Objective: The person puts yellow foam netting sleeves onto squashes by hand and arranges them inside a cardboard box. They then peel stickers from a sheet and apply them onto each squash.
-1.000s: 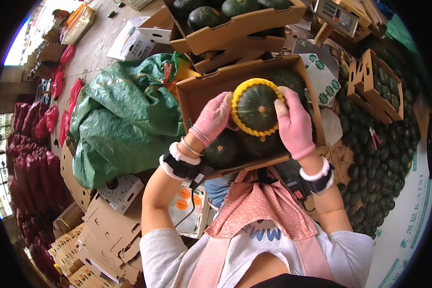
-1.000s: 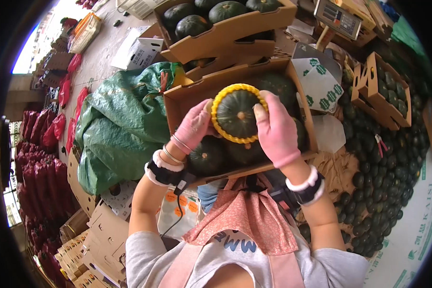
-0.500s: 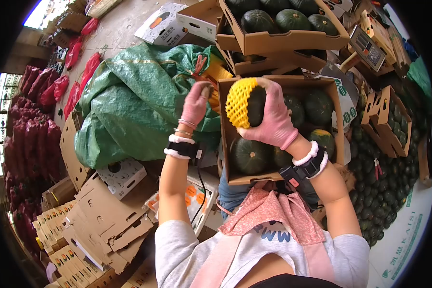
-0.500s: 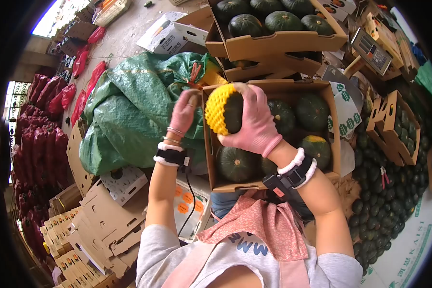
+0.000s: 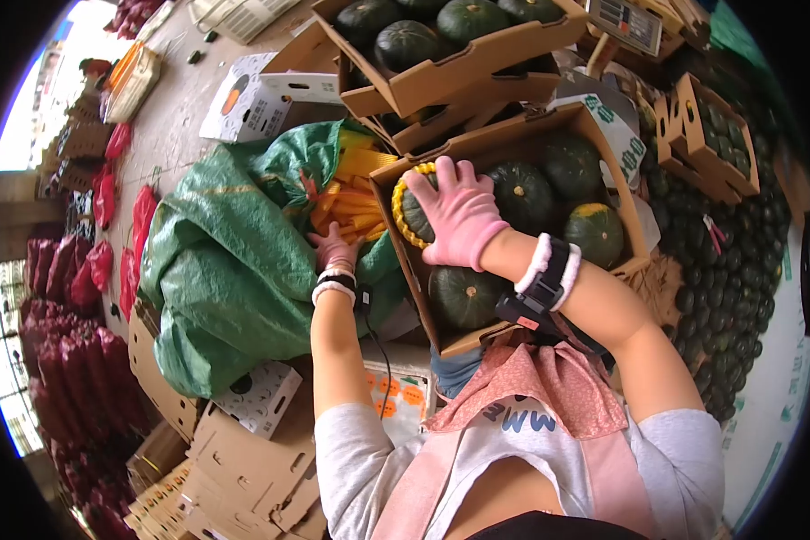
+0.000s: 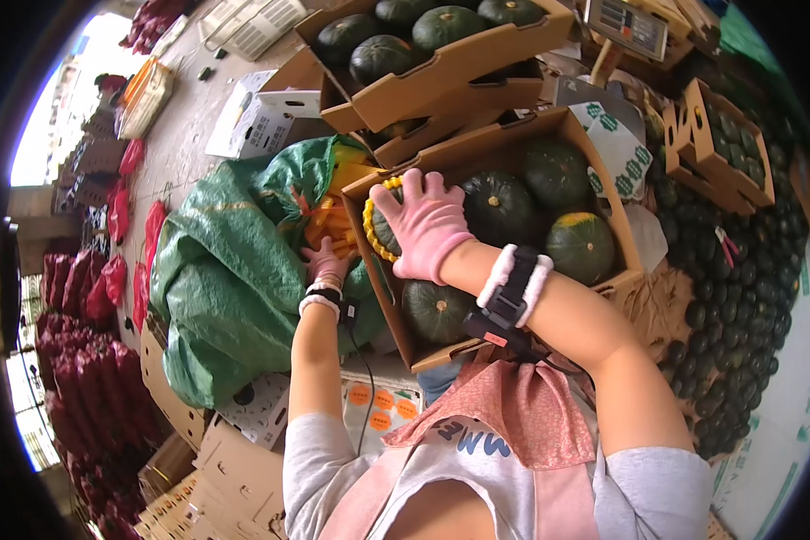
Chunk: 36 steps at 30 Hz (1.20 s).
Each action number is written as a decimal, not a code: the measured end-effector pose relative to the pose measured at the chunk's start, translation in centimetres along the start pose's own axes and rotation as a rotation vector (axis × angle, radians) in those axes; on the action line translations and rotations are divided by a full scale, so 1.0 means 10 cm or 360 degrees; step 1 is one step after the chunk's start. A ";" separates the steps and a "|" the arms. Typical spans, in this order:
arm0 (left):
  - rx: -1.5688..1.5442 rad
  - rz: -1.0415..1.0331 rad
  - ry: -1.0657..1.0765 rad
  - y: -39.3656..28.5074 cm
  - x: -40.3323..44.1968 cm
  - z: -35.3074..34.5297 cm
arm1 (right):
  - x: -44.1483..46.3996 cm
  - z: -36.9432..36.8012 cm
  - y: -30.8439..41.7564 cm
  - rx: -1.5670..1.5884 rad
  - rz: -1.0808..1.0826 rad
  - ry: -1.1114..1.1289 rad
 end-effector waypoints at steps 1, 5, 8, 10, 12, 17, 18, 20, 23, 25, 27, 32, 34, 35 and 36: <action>-0.0038 -0.0015 -0.0115 0.00 -0.03 -0.02 | 0.03 -0.03 0.05 -0.0102 -0.0035 0.0030; 0.0543 -0.0487 -0.0972 -0.11 0.24 -0.50 | 0.13 -0.10 0.01 0.0048 0.0158 0.0276; 0.0608 -0.0843 -0.0838 -0.30 0.17 -0.45 | 0.00 0.01 -0.42 0.0509 0.0577 -0.0082; 0.0472 -0.0885 -0.0302 -0.37 0.33 -0.46 | -0.11 0.31 -0.80 0.0082 0.0629 -0.0100; 0.0537 -0.0672 -0.0324 -0.36 0.37 -0.43 | -0.22 0.43 -1.03 -0.0257 0.0368 0.0104; 0.0448 -0.0526 -0.0385 -0.41 0.35 -0.38 | -0.26 0.09 -0.85 -0.0419 0.0077 0.0300; 0.0415 -0.0518 -0.0393 -0.41 0.32 -0.39 | -0.25 0.07 -0.82 -0.0424 0.0045 0.0301; 0.0326 -0.0479 -0.0368 -0.38 0.26 -0.40 | -0.24 0.17 -0.84 -0.0325 0.0096 0.0315; -0.0046 -0.0404 -0.0210 -0.26 0.35 -0.30 | -0.25 0.25 -1.13 0.0296 0.0431 -0.0061; -0.0974 -0.0902 -0.0418 -0.05 0.38 -0.34 | -0.33 0.43 -1.30 0.1692 0.0470 0.0211; -0.1355 -0.0804 -0.0254 0.06 0.15 -0.12 | -0.40 0.20 -1.50 0.3103 0.0379 0.0365; -0.2352 -0.0508 -0.0281 0.34 -0.50 0.07 | -0.46 0.36 -1.39 0.3506 0.0626 0.0666; -0.2548 -0.0567 -0.0555 0.38 -0.94 0.23 | -0.42 0.34 -1.40 0.3114 0.0578 0.0420; -0.2648 -0.0583 -0.0675 0.35 -1.18 0.33 | -0.40 0.35 -1.41 0.2723 0.0508 0.0168; -0.2740 -0.0609 -0.0796 0.34 -1.41 0.43 | -0.37 0.38 -1.41 0.2328 0.0439 -0.0078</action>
Point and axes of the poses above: each hand's wrist, its own x-axis towards the middle knuckle, its own z-axis out of the back of the hand, y = z × x, the point moved 3 cm from there along x, towards the middle knuckle, and after that the axes turned 4 degrees about z, right-handed, at the moved point
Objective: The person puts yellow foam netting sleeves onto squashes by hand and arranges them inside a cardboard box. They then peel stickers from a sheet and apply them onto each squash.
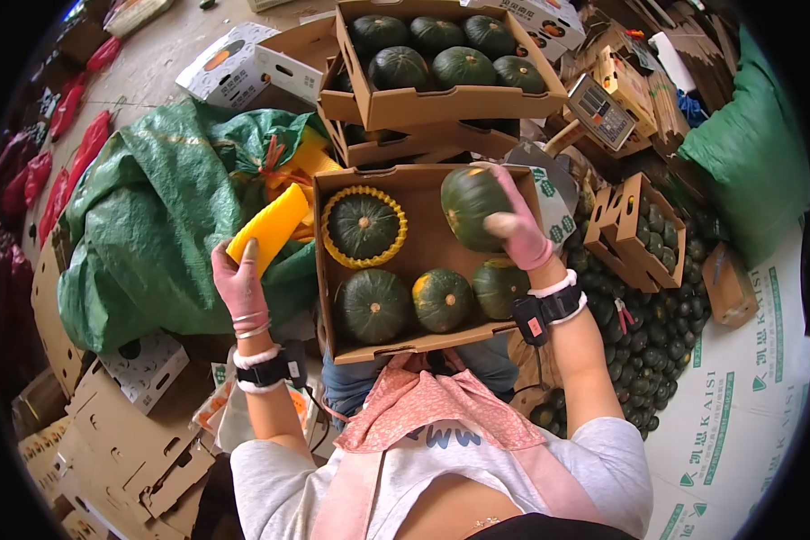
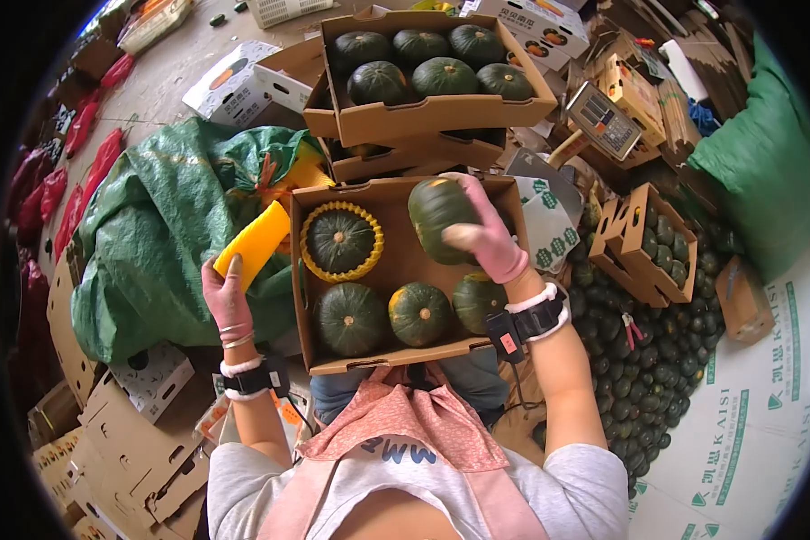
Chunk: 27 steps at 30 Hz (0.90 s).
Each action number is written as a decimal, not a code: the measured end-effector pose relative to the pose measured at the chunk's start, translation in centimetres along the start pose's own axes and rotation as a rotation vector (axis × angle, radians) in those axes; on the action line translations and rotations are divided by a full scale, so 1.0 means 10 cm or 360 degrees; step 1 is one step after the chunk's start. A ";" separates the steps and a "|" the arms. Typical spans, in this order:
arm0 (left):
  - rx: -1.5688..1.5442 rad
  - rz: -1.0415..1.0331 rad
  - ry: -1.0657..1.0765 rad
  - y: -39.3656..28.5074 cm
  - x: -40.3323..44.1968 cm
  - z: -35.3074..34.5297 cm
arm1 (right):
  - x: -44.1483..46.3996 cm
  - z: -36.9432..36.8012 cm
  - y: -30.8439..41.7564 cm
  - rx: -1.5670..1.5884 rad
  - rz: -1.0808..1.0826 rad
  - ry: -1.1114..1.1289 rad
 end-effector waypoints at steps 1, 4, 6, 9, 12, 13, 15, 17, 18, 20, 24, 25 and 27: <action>-0.0041 0.0040 -0.0030 -0.15 -0.12 0.00 | 0.04 -0.07 0.05 -0.0933 0.0148 0.0041; -0.0098 -0.0028 -0.0004 -0.51 -0.40 -0.11 | 0.08 -0.33 -0.08 -0.2499 0.0434 0.0113; 0.0219 -0.0227 0.0064 -0.74 -0.59 -0.23 | 0.04 -0.47 -0.27 -0.2924 0.0527 -0.0054; 0.0627 -0.0545 0.0281 -1.05 -0.92 -0.56 | -0.22 -0.81 0.24 -0.2028 0.1065 0.0033; 0.0064 -0.0080 0.0857 -1.19 -1.24 -0.93 | -0.58 -1.19 0.45 -0.1244 0.0878 0.0318; -0.0322 0.0289 0.1011 -1.16 -1.40 -1.04 | -0.66 -1.22 0.42 -0.1228 0.0791 0.0263; -0.0337 0.0515 0.1151 -1.16 -1.47 -1.08 | -0.75 -1.18 0.38 -0.1126 0.0784 0.0171; -0.0312 0.0504 0.1272 -1.16 -1.46 -1.11 | -0.78 -1.06 0.35 -0.0929 0.0590 0.0254; -0.0216 0.0452 0.1298 -1.15 -1.49 -1.11 | -0.81 -1.04 0.35 -0.0872 0.0560 0.0250; -0.0033 0.0332 0.1333 -1.13 -1.54 -1.12 | -0.87 -1.02 0.37 -0.0812 0.0570 0.0203; -0.0151 0.0421 0.1366 -1.14 -1.56 -1.17 | -0.92 -1.03 0.29 -0.0929 0.0675 0.0102; -0.0118 0.0459 0.1353 -1.13 -1.53 -1.16 | -0.92 -1.02 0.26 -0.0955 0.0680 0.0139; 0.0135 0.0439 0.1444 -1.17 -1.52 -1.14 | -0.93 -1.02 0.21 -0.0903 0.0690 0.0222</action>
Point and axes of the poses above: each hand's wrist, its own x-axis towards the middle knuckle, its own z-axis out of the back of the hand, y = z × x, the point moved 3 cm from there along x, towards the middle knuckle, and after that the axes turned 4 degrees about z, right-handed, at the moved point
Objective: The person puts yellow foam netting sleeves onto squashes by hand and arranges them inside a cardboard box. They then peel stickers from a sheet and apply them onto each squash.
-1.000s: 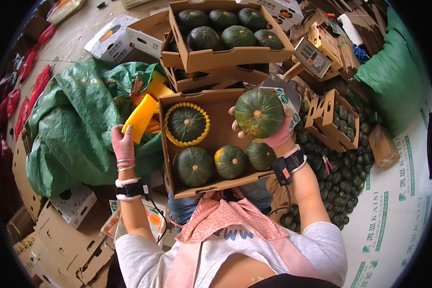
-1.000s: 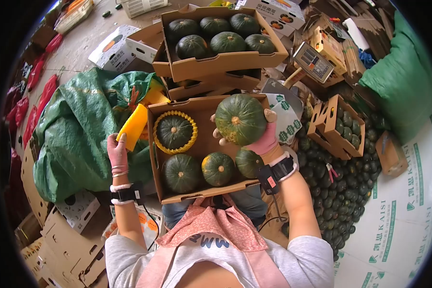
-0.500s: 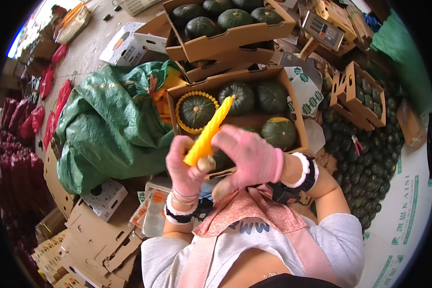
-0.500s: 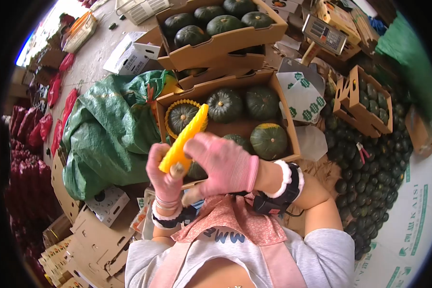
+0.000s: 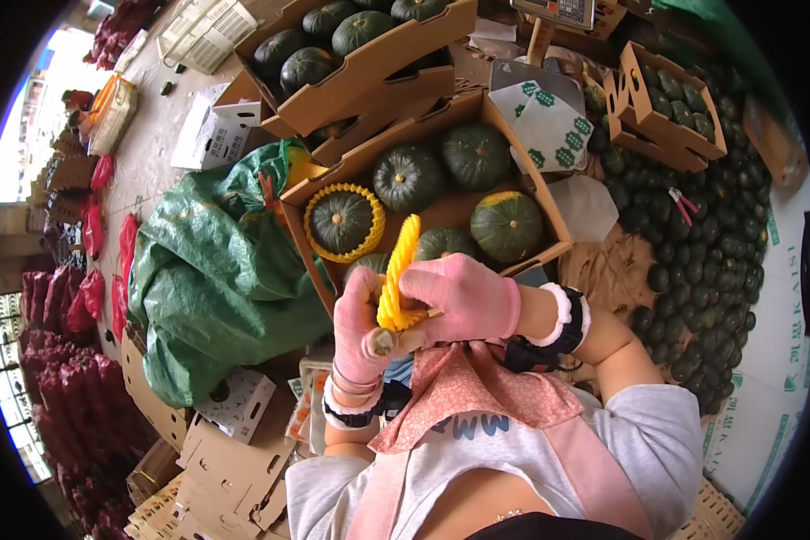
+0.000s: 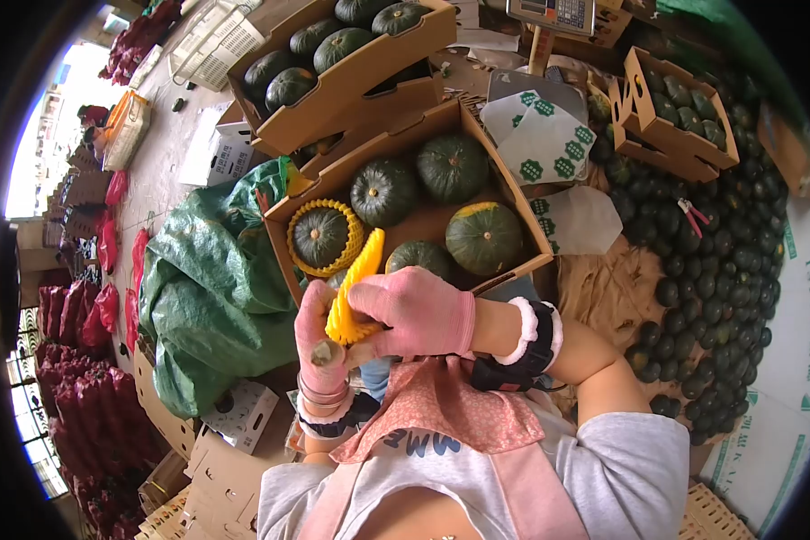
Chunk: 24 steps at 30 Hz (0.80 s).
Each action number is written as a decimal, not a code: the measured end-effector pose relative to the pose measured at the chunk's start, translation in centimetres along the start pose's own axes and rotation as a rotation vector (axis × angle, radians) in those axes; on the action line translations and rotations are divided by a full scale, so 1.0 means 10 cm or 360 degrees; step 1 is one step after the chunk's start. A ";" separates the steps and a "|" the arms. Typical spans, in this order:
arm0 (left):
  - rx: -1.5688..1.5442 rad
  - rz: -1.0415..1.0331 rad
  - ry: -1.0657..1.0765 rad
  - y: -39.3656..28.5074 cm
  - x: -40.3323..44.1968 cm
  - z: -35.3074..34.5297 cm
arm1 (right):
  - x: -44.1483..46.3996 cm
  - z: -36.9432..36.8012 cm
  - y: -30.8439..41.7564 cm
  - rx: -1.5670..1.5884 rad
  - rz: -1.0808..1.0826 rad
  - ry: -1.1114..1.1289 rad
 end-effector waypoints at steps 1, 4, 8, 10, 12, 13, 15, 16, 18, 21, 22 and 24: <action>0.0118 0.0053 0.0026 0.00 -0.03 0.01 | -0.02 -0.01 -0.02 0.0084 0.0079 0.0048; -0.0144 -0.0133 0.0198 0.06 -0.08 -0.01 | -0.08 -0.01 -0.08 0.0334 0.0228 0.0136; 0.0067 -0.0049 0.0227 0.05 -0.16 -0.03 | -0.15 -0.02 -0.14 0.0647 0.0090 -0.0040; 0.0191 0.0138 0.0284 0.13 -0.20 0.04 | -0.18 0.00 -0.11 0.0553 0.0042 -0.0090; 0.0313 -0.0200 0.0343 0.03 -0.17 0.02 | -0.29 0.05 -0.11 0.0484 0.0025 -0.0040; 0.0302 -0.0343 0.0227 0.01 -0.13 -0.02 | -0.35 0.10 -0.08 0.0237 0.0014 -0.0165; 0.0566 -0.0910 0.0251 -0.06 -0.08 -0.12 | -0.42 0.18 0.09 -0.0238 0.0030 -0.0377; 0.0594 -0.0878 0.0303 -0.03 -0.09 -0.16 | -0.46 0.23 0.13 -0.0377 0.0043 -0.0439; 0.0598 -0.0752 0.0242 0.05 -0.09 -0.32 | -0.53 0.26 0.20 -0.0617 0.0027 -0.0647; -0.0206 -0.0315 0.0377 0.34 -0.02 -0.52 | -0.69 0.30 0.14 -0.0542 -0.0338 -0.0883; -0.0675 -0.0021 0.0584 0.36 -0.05 -0.54 | -0.76 0.37 0.04 -0.0130 -0.0509 -0.0719; -0.1215 0.0405 0.0934 0.43 -0.09 -0.54 | -0.96 0.55 -0.20 0.0899 -0.0607 -0.0458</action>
Point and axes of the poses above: each hand's wrist, its own x-axis towards the middle knuckle, its own z-axis out of the back of the hand, y = z × x, the point moved 3 cm from there along x, towards the middle knuckle, and after that the axes turned 4 degrees about z, right-handed, at the moved point
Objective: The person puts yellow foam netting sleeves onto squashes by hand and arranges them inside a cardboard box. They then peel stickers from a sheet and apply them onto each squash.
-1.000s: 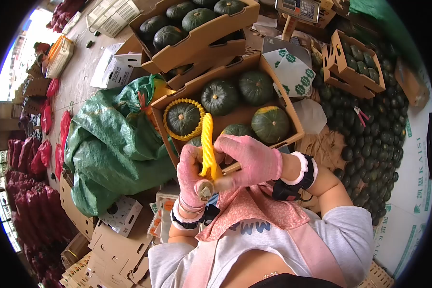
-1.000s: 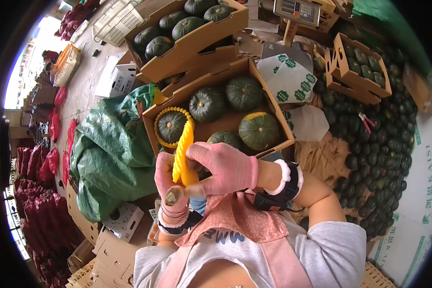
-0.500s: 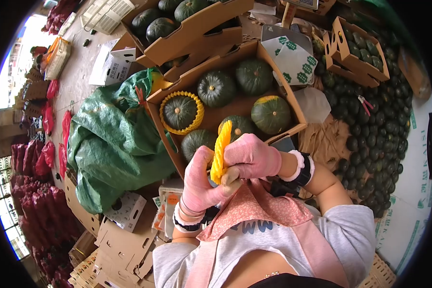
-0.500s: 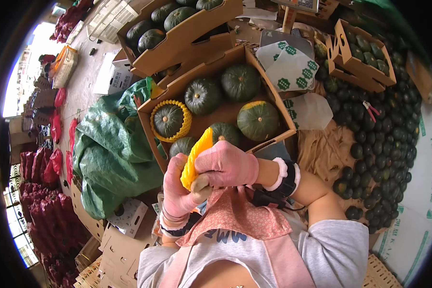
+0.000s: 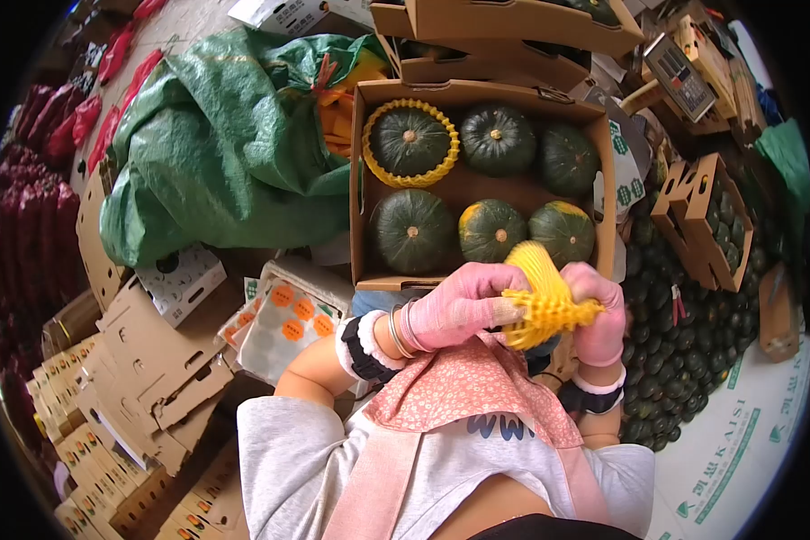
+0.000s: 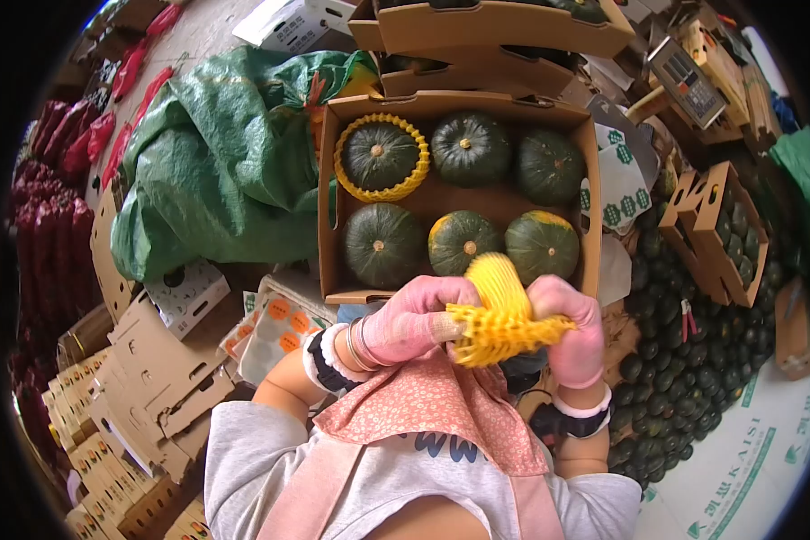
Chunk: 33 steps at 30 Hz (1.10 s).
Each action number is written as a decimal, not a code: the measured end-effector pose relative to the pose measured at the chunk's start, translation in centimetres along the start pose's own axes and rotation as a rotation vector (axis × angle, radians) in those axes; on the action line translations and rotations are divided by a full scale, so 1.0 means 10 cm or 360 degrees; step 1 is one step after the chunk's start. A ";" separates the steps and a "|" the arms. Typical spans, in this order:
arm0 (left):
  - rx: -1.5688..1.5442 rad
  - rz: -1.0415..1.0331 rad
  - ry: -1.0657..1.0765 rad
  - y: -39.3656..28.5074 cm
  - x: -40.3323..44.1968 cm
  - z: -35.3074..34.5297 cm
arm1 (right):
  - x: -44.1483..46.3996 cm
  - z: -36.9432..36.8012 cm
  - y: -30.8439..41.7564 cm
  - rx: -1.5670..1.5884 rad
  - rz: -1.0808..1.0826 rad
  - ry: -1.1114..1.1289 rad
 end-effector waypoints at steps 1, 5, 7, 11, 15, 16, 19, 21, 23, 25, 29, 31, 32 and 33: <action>-0.0001 0.0147 -0.0080 0.05 0.00 -0.01 | -0.21 -0.08 0.05 0.0391 -0.0536 -0.0983; 0.1388 -0.0668 -0.0018 -0.07 0.07 -0.06 | -0.29 -0.03 0.03 0.0897 -0.0447 0.0111; 0.1632 -0.1110 -0.0132 -0.08 0.12 -0.17 | -0.24 -0.11 0.03 0.0620 -0.0476 0.0320; 0.1809 -0.1189 -0.0196 -0.11 0.07 -0.18 | -0.14 -0.29 0.01 0.0073 -0.0115 -0.0126; 0.2230 -0.1393 -0.0328 -0.16 -0.02 -0.24 | -0.06 -0.31 0.07 -0.0360 -0.0080 0.0124; 0.2180 -0.1297 -0.0230 -0.18 -0.03 -0.23 | -0.05 -0.30 0.09 -0.0480 -0.0024 0.0164; 0.1175 -0.0433 0.0179 -0.20 -0.02 -0.17 | 0.02 -0.30 0.15 -0.0564 0.0012 0.0313; 0.1326 -0.0163 0.0718 -0.24 -0.01 -0.06 | 0.07 -0.33 0.18 -0.0250 -0.0134 0.0419; 0.1322 0.0009 0.0906 -0.45 -0.04 0.08 | 0.12 -0.31 0.04 0.0447 -0.0250 0.0732; 0.0360 -0.0129 -0.0023 -0.59 -0.16 0.20 | 0.11 -0.36 0.03 0.0372 -0.0751 0.0934; 0.0210 0.0143 -0.0048 -0.69 -0.01 0.26 | 0.28 -0.12 -0.11 0.0545 -0.0215 0.0139; 0.0870 0.0302 -0.0155 -0.92 0.10 0.46 | 0.58 -0.21 0.08 0.0668 -0.0322 -0.0052; 0.1249 0.0285 -0.0229 -1.09 0.21 0.58 | 0.72 -0.31 0.18 0.0674 -0.0412 -0.0183; 0.1633 0.0268 -0.0299 -1.25 0.32 0.67 | 0.82 -0.24 0.02 0.0487 -0.0448 -0.0249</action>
Point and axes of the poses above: each hand's wrist, its own x-axis towards the middle knuckle, its own z-axis out of the back of the hand, y = z × x, the point moved 3 cm from there along x, towards the middle knuckle, and after that the axes turned 4 degrees about z, right-handed, at the moved point
